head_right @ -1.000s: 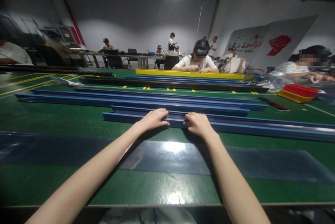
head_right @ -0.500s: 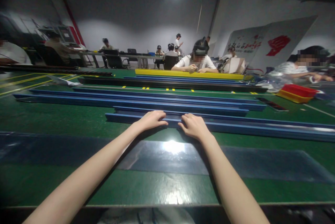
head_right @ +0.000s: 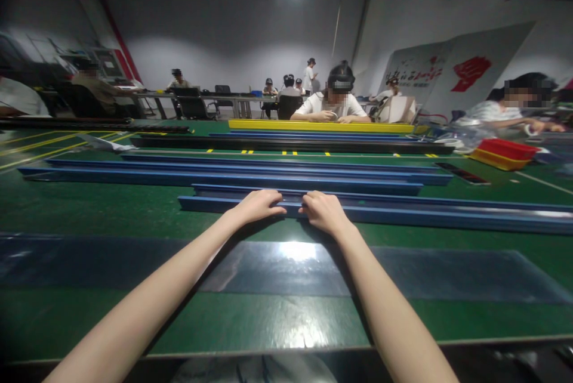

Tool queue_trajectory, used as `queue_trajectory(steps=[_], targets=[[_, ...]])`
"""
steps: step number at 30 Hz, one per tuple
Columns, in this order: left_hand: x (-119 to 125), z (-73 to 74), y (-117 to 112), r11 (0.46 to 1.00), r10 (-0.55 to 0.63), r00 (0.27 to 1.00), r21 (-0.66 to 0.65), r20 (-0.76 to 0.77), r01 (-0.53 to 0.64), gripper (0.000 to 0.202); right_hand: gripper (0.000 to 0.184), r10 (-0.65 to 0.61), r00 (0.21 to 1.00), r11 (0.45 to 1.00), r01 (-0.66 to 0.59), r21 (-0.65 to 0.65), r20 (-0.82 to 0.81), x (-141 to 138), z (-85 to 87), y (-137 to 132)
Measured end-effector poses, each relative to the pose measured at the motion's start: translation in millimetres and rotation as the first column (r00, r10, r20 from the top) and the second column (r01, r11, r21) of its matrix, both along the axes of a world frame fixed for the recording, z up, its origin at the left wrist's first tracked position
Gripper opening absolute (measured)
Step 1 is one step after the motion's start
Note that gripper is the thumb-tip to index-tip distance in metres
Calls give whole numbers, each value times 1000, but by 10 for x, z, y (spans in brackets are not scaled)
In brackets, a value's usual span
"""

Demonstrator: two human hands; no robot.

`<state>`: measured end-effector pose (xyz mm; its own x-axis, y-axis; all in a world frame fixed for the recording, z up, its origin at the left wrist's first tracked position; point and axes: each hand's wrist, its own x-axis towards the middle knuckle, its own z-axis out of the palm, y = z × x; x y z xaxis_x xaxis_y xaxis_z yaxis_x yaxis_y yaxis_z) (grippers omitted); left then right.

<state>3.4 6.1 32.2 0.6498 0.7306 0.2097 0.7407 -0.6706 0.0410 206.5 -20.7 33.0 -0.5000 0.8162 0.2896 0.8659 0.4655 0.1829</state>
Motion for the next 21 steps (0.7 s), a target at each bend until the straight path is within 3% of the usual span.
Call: queue_trajectory(steps=[11,21], targets=[[0,-8,-5,1000,-24,999,8,-36,24,28,17,-116,993,986,114,-123,-11,141,117,-34],[7,-20,8,997,-73,997,-1,12,73,26,18,-147,989,983,148,-112,19,211,95,-49]])
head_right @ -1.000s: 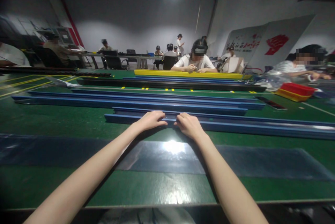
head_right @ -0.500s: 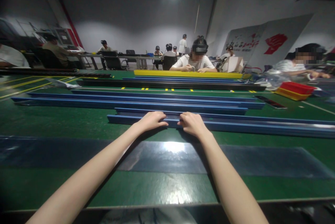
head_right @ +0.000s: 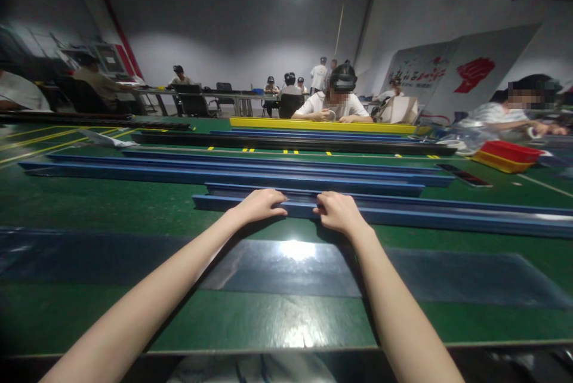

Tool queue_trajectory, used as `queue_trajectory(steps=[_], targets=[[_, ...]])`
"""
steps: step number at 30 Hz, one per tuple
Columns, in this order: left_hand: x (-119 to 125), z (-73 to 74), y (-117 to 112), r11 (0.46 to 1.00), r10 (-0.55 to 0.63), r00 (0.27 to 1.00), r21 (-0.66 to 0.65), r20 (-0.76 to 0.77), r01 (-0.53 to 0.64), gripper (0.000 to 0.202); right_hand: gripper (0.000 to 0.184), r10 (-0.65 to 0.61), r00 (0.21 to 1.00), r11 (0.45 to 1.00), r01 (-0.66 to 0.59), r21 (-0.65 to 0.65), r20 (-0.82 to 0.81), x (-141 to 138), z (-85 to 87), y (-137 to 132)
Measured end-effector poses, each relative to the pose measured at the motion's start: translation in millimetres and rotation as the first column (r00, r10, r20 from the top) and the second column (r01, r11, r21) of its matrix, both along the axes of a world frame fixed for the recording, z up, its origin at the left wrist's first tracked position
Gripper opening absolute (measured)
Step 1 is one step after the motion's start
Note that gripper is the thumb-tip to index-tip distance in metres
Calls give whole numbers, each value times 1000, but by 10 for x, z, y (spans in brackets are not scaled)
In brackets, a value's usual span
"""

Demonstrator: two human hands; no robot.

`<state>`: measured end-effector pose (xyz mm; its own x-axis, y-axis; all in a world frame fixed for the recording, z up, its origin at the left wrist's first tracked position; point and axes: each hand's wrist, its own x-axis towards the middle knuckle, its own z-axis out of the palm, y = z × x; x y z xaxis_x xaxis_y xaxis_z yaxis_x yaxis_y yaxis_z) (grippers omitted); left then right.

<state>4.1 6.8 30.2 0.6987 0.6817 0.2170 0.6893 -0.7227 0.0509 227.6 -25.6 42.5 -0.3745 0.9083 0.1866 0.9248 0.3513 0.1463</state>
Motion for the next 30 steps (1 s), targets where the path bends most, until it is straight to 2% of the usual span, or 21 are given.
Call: queue_trajectory(steps=[16,30], targets=[[-4,-67,33,1000,9,1000,-23,29,-8,30,34,187,978,982,-188,-5,-93,-117,-130,6],[-14,-88,30,1000,-13,998,-23,68,14,38,38,192,970,981,-195,-10,-151,-102,-128,4]])
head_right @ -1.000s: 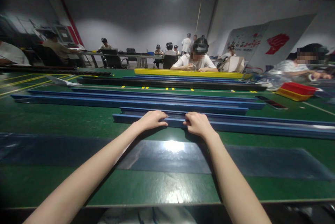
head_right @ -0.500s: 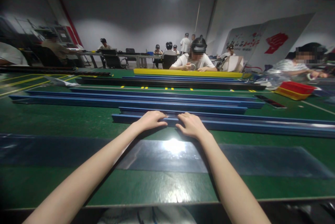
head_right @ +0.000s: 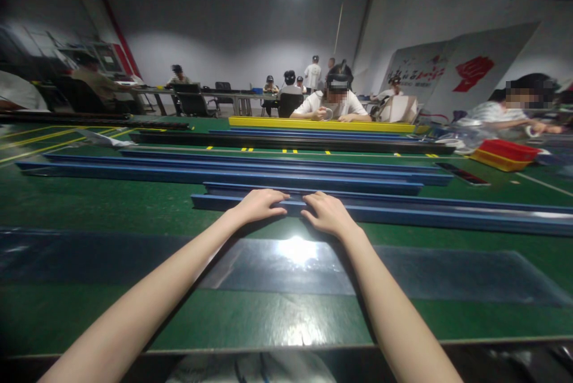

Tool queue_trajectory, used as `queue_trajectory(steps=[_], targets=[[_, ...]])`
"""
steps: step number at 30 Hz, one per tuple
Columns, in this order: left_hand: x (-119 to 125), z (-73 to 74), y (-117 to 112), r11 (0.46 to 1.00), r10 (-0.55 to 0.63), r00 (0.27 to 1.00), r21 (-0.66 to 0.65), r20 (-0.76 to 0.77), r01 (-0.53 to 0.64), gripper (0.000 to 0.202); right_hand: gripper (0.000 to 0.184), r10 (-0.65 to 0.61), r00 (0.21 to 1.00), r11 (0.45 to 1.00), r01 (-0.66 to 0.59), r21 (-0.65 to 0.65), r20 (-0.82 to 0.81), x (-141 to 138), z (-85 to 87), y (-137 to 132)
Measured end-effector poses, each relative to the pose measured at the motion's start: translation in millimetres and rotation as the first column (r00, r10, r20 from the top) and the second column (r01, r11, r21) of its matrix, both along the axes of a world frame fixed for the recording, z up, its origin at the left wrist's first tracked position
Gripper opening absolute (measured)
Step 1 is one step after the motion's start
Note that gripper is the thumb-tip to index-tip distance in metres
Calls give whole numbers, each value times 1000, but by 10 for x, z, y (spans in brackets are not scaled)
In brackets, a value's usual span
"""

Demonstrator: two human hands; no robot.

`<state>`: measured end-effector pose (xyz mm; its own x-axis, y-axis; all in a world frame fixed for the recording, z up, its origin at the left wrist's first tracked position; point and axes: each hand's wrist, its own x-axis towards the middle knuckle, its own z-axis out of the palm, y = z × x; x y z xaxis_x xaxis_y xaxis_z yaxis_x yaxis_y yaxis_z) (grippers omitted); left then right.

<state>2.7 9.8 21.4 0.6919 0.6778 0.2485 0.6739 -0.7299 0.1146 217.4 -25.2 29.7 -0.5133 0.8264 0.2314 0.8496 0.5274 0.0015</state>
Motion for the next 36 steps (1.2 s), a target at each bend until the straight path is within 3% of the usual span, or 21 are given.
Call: queue_trajectory(steps=[15,22,36], targets=[[-6,22,28,999,-36,999,-16,13,37,33,40,2,1000,1000,-2,-4,-7,5,-7,6],[-25,99,8,999,11,997,42,-78,-7,31,39,6,1000,1000,-7,14,24,-6,-8,2],[-248,51,7,998,23,997,56,-70,-19,30,33,-52,998,998,53,-19,26,-226,4,6]])
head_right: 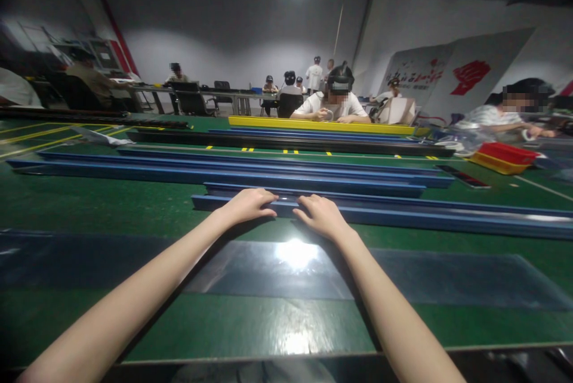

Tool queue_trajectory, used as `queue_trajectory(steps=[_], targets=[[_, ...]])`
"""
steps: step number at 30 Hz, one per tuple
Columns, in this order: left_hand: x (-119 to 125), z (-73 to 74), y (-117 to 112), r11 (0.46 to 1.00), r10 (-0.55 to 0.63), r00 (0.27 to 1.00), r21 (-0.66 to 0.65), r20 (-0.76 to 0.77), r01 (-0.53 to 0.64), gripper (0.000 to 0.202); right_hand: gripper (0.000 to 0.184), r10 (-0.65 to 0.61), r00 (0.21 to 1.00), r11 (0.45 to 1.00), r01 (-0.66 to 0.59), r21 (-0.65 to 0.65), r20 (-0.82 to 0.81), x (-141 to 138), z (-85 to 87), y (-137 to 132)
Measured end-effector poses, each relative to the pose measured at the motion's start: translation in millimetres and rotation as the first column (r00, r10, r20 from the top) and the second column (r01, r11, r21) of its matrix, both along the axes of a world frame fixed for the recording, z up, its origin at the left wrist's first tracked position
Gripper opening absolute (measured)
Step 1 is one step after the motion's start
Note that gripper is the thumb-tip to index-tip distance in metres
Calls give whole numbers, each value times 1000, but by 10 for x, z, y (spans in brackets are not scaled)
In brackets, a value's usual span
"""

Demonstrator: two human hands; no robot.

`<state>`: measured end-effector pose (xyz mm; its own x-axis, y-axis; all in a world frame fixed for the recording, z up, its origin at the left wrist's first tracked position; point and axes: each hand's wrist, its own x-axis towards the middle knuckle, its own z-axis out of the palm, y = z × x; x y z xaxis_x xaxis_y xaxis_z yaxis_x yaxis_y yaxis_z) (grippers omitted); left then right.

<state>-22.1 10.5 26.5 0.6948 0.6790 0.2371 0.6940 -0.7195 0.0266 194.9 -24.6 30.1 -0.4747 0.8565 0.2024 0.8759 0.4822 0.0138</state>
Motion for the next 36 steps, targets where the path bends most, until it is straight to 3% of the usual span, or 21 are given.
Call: queue_trajectory(steps=[10,15,22,26,31,36], targets=[[-248,-6,-53,999,38,999,-4,17,-38,26,35,34,996,999,-31,-38,77,-144,63,100],[-305,4,-18,998,67,993,-12,97,-66,27,35,63,992,996,-56,-68,105,-257,116,141],[-428,39,-42,994,111,985,-31,129,-108,23,29,74,995,993,-68,-100,65,-416,157,200],[-498,26,-104,993,115,983,1,145,-116,20,23,61,998,995,-58,-84,32,-440,141,186],[-568,-10,-133,979,201,973,6,118,-203,21,19,45,997,999,-44,-20,69,-447,108,142],[-584,-43,-148,975,197,977,92,76,-204,22,22,23,994,1000,-25,13,102,-457,106,113]])
